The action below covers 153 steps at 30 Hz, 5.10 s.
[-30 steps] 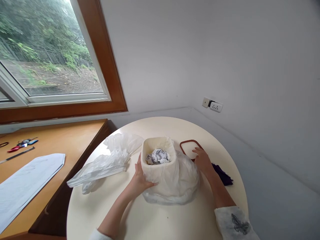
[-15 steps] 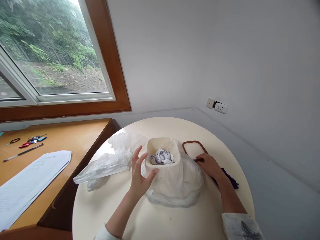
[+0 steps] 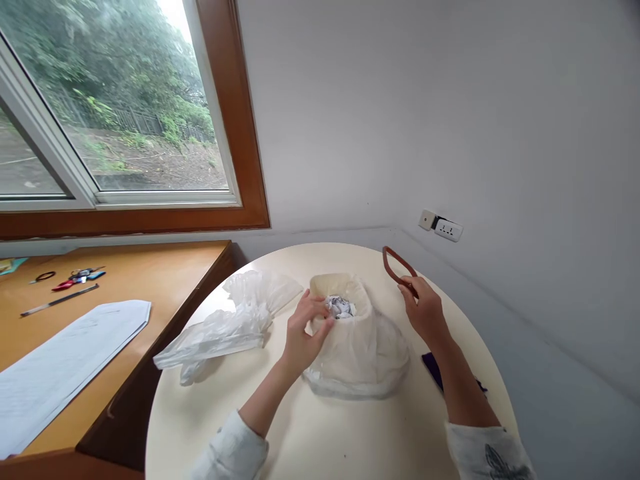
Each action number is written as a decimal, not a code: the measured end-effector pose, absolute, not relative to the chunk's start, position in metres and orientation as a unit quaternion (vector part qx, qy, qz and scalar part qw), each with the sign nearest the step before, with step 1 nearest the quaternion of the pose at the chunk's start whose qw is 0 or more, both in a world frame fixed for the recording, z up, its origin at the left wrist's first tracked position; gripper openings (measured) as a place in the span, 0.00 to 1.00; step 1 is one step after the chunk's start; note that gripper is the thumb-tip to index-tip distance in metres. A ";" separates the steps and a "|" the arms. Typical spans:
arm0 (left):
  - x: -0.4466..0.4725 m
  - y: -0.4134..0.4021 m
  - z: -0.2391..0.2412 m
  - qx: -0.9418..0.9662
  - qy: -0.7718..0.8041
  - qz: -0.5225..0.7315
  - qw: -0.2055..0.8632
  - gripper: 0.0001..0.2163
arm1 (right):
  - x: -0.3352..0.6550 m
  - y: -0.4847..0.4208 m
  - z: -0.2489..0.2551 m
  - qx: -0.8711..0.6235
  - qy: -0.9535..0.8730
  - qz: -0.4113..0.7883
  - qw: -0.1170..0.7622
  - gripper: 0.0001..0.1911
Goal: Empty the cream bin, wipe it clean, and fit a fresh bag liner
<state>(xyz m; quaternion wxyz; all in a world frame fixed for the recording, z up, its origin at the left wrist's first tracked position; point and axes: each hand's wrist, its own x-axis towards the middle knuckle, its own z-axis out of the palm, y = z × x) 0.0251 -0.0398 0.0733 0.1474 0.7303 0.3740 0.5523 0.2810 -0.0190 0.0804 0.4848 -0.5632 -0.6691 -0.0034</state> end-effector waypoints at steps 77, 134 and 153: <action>-0.019 -0.033 0.156 0.785 0.524 0.204 0.261 0.28 | 0.231 -0.023 0.145 -0.480 -0.807 0.114 0.325 0.19; -0.019 -0.055 0.128 0.760 0.531 0.277 0.252 0.23 | 0.235 -0.037 0.126 -0.545 -0.781 0.145 0.268 0.23; -0.105 -0.034 0.014 0.628 0.775 0.028 0.064 0.28 | 0.157 0.003 0.062 -0.462 -0.822 0.014 0.333 0.13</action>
